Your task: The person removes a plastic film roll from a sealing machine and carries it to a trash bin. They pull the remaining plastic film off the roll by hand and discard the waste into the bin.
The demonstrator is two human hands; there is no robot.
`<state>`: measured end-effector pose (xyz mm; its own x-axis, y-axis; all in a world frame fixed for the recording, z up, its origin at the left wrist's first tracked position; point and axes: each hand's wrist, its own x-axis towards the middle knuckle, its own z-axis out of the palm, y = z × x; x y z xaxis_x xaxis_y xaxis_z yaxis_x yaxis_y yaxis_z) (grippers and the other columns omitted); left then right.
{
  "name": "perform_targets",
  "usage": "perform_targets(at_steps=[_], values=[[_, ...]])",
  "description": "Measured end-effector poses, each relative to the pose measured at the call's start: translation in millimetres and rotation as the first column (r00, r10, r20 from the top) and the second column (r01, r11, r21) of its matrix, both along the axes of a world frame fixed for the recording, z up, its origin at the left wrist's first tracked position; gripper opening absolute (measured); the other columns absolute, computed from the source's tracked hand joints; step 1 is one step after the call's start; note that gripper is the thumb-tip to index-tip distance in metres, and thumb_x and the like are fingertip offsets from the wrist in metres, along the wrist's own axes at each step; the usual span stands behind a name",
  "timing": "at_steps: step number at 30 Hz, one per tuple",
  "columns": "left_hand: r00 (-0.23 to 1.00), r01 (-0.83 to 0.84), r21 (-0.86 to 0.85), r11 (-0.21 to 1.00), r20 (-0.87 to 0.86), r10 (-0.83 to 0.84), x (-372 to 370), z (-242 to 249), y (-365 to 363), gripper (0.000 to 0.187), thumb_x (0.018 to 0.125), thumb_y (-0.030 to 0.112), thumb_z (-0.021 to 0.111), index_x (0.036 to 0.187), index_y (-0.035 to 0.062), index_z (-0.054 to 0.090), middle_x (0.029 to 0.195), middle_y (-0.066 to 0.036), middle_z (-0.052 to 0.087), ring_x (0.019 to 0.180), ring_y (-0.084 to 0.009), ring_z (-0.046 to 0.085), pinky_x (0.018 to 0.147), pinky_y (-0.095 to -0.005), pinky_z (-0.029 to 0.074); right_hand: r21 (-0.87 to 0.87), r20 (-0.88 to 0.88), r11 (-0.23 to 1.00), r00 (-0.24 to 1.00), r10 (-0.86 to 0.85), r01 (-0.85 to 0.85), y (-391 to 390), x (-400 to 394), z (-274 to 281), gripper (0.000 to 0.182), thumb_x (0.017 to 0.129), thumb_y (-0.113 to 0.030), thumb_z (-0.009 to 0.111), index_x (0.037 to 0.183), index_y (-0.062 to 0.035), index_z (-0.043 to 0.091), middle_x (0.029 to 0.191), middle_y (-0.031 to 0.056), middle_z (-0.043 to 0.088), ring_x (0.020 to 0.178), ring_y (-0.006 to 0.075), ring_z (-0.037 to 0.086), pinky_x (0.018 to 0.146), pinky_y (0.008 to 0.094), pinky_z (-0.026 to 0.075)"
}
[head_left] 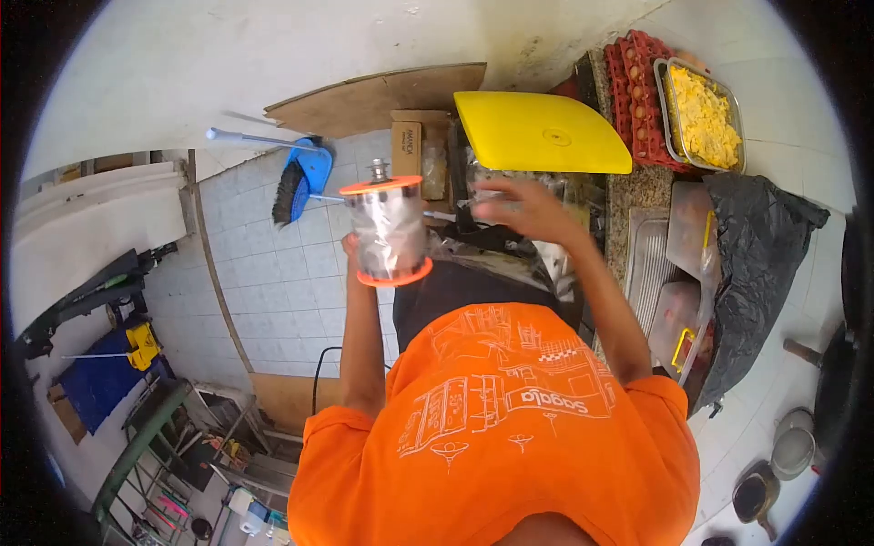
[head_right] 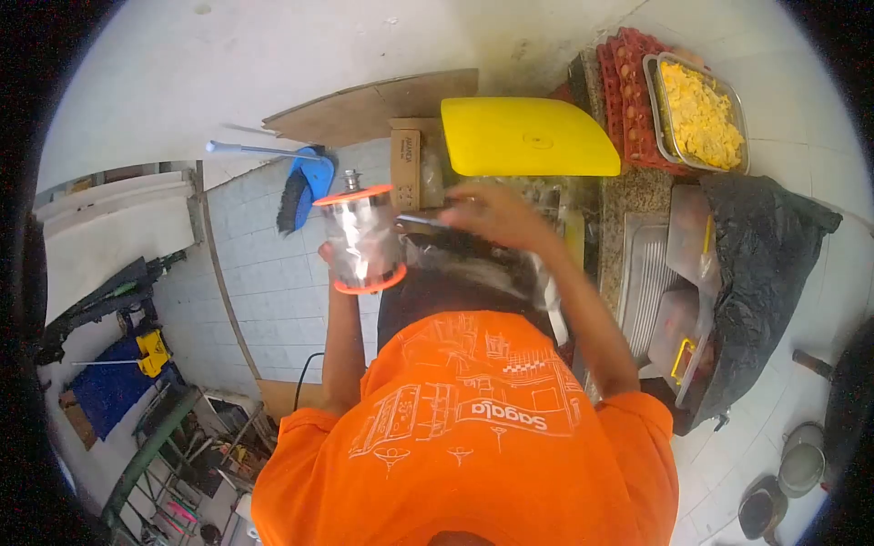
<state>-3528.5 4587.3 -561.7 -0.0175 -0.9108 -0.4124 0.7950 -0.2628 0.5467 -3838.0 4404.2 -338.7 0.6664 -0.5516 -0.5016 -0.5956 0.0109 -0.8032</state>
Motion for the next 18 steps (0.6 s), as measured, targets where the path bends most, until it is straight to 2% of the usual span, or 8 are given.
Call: perform_targets(at_steps=[3, 4, 6, 8, 10, 11, 15, 18], values=[[0.975, 0.076, 0.042, 0.996, 0.208, -0.083, -26.1, 28.3, -10.0, 0.077, 0.089, 0.057, 0.057, 0.142, 0.0033, 0.040, 0.131, -0.017, 0.053, 0.114, -0.0272, 0.056, 0.097, -0.0413, 0.046, 0.111, 0.471, 0.994, 0.882, -0.032, -0.023, 23.8, 48.2, -51.1, 0.074, 0.087, -0.044, 0.067, 0.141, -0.0015, 0.041, 0.142, 0.0162, 0.046, 0.130, 0.0265, 0.044, 0.109, 0.0401, 0.035], [0.922, 0.106, 0.070, 0.992, 0.368, -0.124, -26.1, 44.3, -18.9, 0.076, 0.089, 0.056, 0.057, 0.141, 0.0033, 0.041, 0.131, -0.016, 0.053, 0.114, -0.0264, 0.055, 0.097, -0.0404, 0.045, 0.106, 0.474, 0.994, 0.880, -0.035, -0.018, 30.9, 46.8, -74.8, 0.074, 0.087, -0.044, 0.067, 0.141, -0.0015, 0.041, 0.142, 0.0162, 0.046, 0.130, 0.0265, 0.044, 0.109, 0.0401, 0.035], [0.761, 0.141, 0.123, 0.982, 0.621, -0.187, -25.7, 101.5, -45.5, 0.073, 0.091, 0.056, 0.055, 0.140, 0.0032, 0.043, 0.130, -0.016, 0.054, 0.115, -0.0249, 0.055, 0.098, -0.0386, 0.044, 0.479, 0.557, 0.864, 0.814, -0.162, -0.156, 37.7, 43.5, -111.6, 0.092, 0.084, -0.050, 0.070, 0.148, -0.0020, 0.024, 0.145, 0.0143, 0.039, 0.134, 0.0228, 0.037, 0.109, 0.0397, 0.035], [0.764, 0.139, 0.082, 0.987, 0.624, -0.160, -39.3, 163.0, -67.1, 0.048, 0.098, 0.037, 0.048, 0.126, -0.0014, 0.054, 0.121, -0.010, 0.059, 0.112, -0.0167, 0.053, 0.097, -0.0315, 0.041, 0.527, 0.477, 0.848, 0.842, -0.252, -0.045, 50.6, 50.9, -72.4, 0.090, 0.084, -0.047, 0.072, 0.146, -0.0010, 0.026, 0.141, 0.0127, 0.044, 0.130, 0.0224, 0.040, 0.108, 0.0383, 0.035], [0.653, 0.063, 0.124, 0.990, 0.745, -0.135, -44.5, 188.8, -74.6, 0.046, 0.098, 0.036, 0.050, 0.122, -0.0030, 0.053, 0.118, -0.009, 0.059, 0.112, -0.0178, 0.053, 0.097, -0.0326, 0.042, 0.414, 0.292, 0.892, 0.902, -0.318, 0.181, 64.1, 52.1, -74.8, 0.082, 0.084, -0.042, 0.074, 0.142, -0.0014, 0.032, 0.136, 0.0112, 0.047, 0.125, 0.0217, 0.046, 0.103, 0.0361, 0.040], [0.770, 0.124, 0.117, 0.985, 0.615, -0.170, -45.7, 197.2, -74.7, 0.048, 0.095, 0.035, 0.054, 0.126, -0.0025, 0.052, 0.119, -0.011, 0.059, 0.113, -0.0181, 0.052, 0.097, -0.0312, 0.042, 0.148, 0.351, 0.923, 0.854, -0.384, 0.355, 73.3, 60.2, -71.2, 0.060, 0.081, -0.040, 0.075, 0.121, -0.0029, 0.051, 0.118, 0.0126, 0.061, 0.108, 0.0241, 0.060, 0.094, 0.0364, 0.047], [0.539, 0.149, 0.052, 0.987, 0.833, -0.125, -58.9, 211.9, -77.5, 0.054, 0.089, 0.036, 0.061, 0.127, -0.0014, 0.052, 0.119, -0.013, 0.060, 0.111, -0.0201, 0.055, 0.097, -0.0324, 0.043, -0.036, 0.366, 0.915, 0.857, -0.363, 0.403, 60.7, 53.7, -13.4, 0.051, 0.080, -0.039, 0.076, 0.111, -0.0028, 0.057, 0.100, 0.0121, 0.065, 0.094, 0.0202, 0.063, 0.085, 0.0341, 0.049], [0.795, 0.269, 0.074, 0.960, 0.546, -0.264, -37.2, 153.0, -63.0, 0.061, 0.084, 0.037, 0.063, 0.131, -0.0005, 0.049, 0.120, -0.015, 0.060, 0.109, -0.0245, 0.058, 0.097, -0.0365, 0.045, 0.048, 0.144, 0.982, 0.972, -0.187, 0.182, 44.0, 27.4, 20.3, 0.026, 0.088, -0.021, 0.071, 0.101, -0.0015, 0.060, 0.086, 0.0051, 0.061, 0.083, 0.0093, 0.055, 0.073, 0.0259, 0.045]])
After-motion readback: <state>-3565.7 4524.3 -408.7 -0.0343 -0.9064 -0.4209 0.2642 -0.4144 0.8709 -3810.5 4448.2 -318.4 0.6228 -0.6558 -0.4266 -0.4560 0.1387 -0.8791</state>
